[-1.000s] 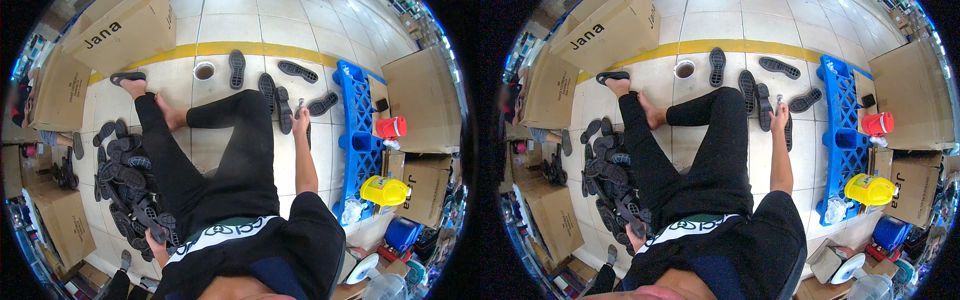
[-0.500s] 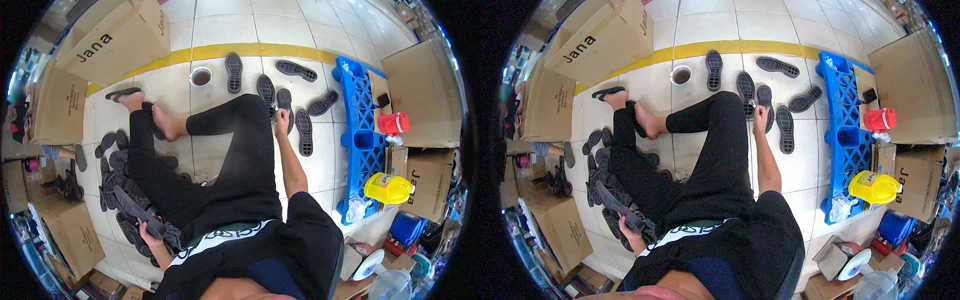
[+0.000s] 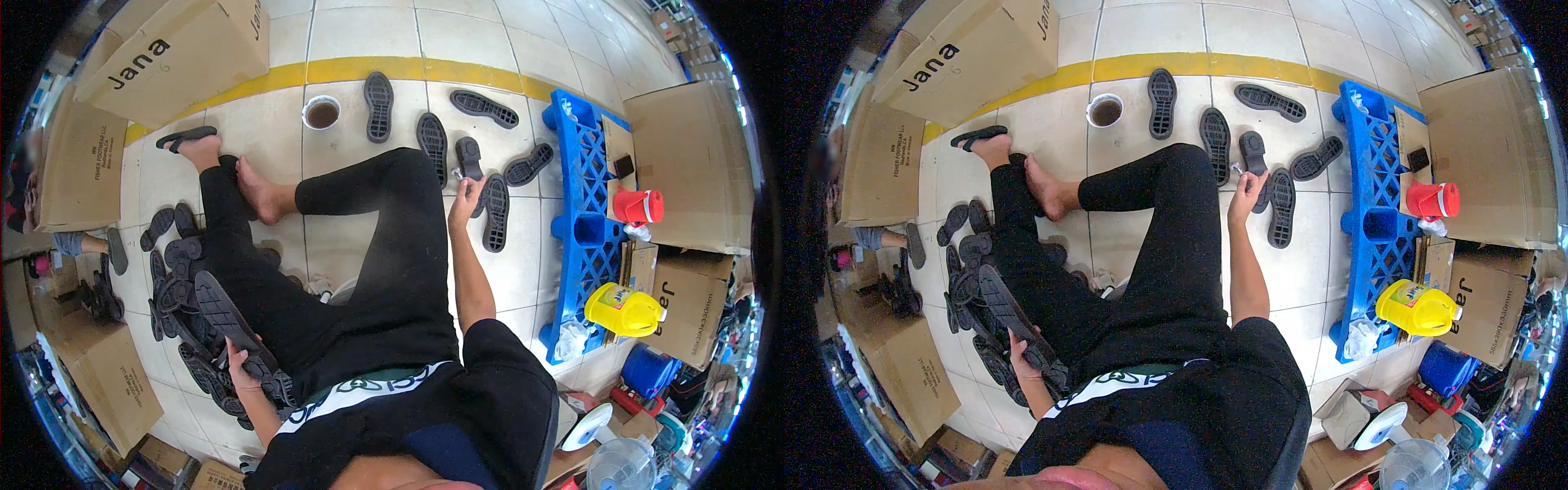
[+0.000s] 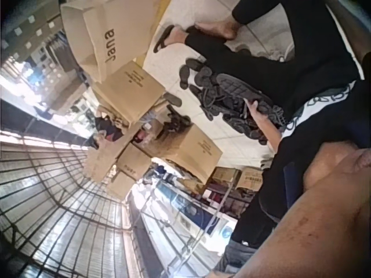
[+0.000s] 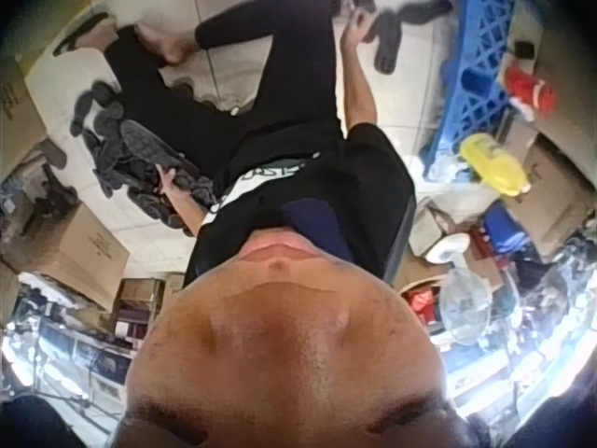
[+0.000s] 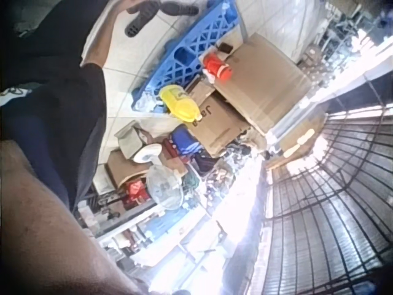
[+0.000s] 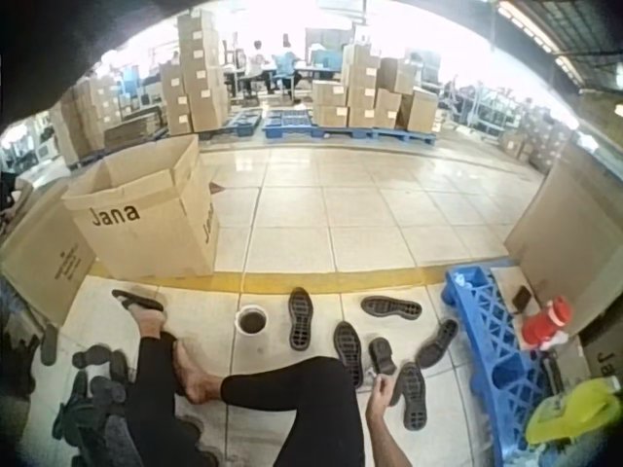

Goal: The recorder is applying a liquid adhesive to the bottom of rubber shoe soles using a small brush.

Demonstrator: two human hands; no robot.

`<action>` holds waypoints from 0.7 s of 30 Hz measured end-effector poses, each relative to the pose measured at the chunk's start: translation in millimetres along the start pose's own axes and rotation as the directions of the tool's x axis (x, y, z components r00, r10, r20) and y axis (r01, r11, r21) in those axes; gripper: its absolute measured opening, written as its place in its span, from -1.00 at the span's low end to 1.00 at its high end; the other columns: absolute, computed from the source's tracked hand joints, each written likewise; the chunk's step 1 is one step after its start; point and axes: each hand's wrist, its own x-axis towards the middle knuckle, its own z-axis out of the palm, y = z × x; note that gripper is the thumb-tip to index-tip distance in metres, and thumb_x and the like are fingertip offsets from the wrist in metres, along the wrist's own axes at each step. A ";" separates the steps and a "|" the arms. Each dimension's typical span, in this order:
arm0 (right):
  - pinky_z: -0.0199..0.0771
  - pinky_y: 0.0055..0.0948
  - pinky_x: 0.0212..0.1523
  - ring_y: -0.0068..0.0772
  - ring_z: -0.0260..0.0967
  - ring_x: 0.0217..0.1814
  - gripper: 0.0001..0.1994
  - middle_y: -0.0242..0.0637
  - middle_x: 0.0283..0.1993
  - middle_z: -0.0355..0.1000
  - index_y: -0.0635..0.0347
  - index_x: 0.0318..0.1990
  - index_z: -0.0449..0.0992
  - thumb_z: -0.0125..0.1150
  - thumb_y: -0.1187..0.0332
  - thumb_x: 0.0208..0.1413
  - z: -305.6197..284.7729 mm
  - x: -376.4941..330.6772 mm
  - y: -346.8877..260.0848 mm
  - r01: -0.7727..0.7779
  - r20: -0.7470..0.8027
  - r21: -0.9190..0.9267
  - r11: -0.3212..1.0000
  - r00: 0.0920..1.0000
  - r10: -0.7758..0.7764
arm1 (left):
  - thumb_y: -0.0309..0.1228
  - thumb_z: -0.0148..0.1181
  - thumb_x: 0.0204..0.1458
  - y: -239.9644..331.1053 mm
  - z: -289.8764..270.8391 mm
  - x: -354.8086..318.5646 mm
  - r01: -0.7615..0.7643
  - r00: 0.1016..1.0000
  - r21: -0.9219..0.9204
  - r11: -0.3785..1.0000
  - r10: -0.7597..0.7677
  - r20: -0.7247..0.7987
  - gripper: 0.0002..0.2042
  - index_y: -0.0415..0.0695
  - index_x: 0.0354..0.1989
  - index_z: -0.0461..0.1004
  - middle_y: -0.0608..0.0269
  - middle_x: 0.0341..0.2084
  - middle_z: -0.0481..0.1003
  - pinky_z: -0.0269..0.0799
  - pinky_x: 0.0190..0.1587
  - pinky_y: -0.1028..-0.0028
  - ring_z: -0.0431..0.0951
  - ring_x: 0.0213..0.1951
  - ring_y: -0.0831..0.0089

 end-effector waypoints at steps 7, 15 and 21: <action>-0.26 -0.26 0.38 -0.08 -0.25 0.53 -0.82 0.05 0.14 0.32 0.29 -0.24 0.45 0.06 0.33 0.26 -1.5 18.1 -25.2 0.043 -0.111 0.046 0.998 0.993 -0.037 | -0.43 0.22 -0.21 4.8 9.3 0.3 -0.021 1.000 0.027 0.999 0.020 0.013 -0.26 -0.12 0.29 0.16 0.07 -0.07 0.42 0.51 -0.07 0.31 0.50 -0.12 0.15; 0.12 -0.55 0.11 -0.52 0.27 -0.03 -0.78 -0.27 -0.08 0.40 0.35 -0.06 0.34 0.03 0.37 0.27 -64.7 84.4 -3.7 0.177 -0.249 -0.195 0.965 0.942 -0.224 | -0.44 0.20 -0.24 5.9 6.9 0.8 -0.010 1.000 0.042 0.999 0.011 -0.019 -0.25 -0.12 0.29 0.16 0.02 -0.06 0.41 0.51 -0.05 0.30 0.50 -0.11 0.10; 0.44 -0.43 -0.11 -0.38 0.44 -0.09 -0.83 -0.18 -0.09 0.47 0.23 -0.15 0.37 -0.05 0.32 0.31 -107.7 107.4 -8.9 -0.163 -0.286 0.476 0.864 0.900 0.328 | -0.37 0.21 -0.17 11.8 45.2 20.0 -0.011 0.990 -0.158 0.987 0.032 0.135 -0.26 -0.18 0.29 0.13 -0.10 0.07 0.36 0.53 -0.07 0.16 0.51 -0.06 0.06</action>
